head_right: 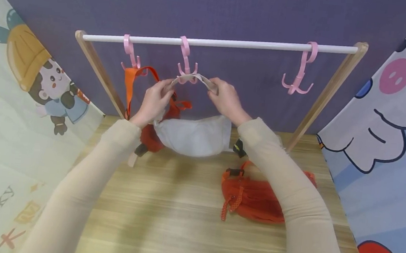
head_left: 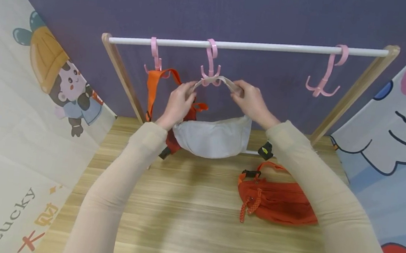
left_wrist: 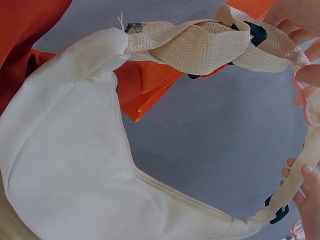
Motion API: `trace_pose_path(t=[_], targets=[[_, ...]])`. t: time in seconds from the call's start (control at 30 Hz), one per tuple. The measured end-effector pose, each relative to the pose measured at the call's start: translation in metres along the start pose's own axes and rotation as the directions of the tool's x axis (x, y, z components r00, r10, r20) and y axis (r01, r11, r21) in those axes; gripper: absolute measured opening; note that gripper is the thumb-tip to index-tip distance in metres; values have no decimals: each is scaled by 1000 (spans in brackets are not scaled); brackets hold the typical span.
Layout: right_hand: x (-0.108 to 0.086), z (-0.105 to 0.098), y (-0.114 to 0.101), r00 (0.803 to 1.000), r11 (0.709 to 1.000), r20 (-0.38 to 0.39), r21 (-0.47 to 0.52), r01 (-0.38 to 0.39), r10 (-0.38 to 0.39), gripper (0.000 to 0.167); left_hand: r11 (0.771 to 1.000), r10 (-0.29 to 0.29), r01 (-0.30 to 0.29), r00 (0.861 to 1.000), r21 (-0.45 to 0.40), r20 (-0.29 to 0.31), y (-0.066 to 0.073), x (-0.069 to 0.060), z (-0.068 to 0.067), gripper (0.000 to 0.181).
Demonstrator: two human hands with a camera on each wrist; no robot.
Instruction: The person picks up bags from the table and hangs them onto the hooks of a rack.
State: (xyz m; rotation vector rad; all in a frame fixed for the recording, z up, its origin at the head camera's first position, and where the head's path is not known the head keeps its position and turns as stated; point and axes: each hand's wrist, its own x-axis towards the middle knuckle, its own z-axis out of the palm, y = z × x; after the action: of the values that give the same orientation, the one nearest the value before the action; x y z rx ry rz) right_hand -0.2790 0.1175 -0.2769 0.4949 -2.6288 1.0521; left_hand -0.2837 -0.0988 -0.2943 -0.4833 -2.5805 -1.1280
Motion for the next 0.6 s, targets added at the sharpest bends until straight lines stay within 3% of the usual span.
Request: trace_pose_path(t=[0.6], targets=[[0,3,5,1000,1000,4,27,-12,12,37,998,54,-53,998,19,-36,-5,-5,5,44]])
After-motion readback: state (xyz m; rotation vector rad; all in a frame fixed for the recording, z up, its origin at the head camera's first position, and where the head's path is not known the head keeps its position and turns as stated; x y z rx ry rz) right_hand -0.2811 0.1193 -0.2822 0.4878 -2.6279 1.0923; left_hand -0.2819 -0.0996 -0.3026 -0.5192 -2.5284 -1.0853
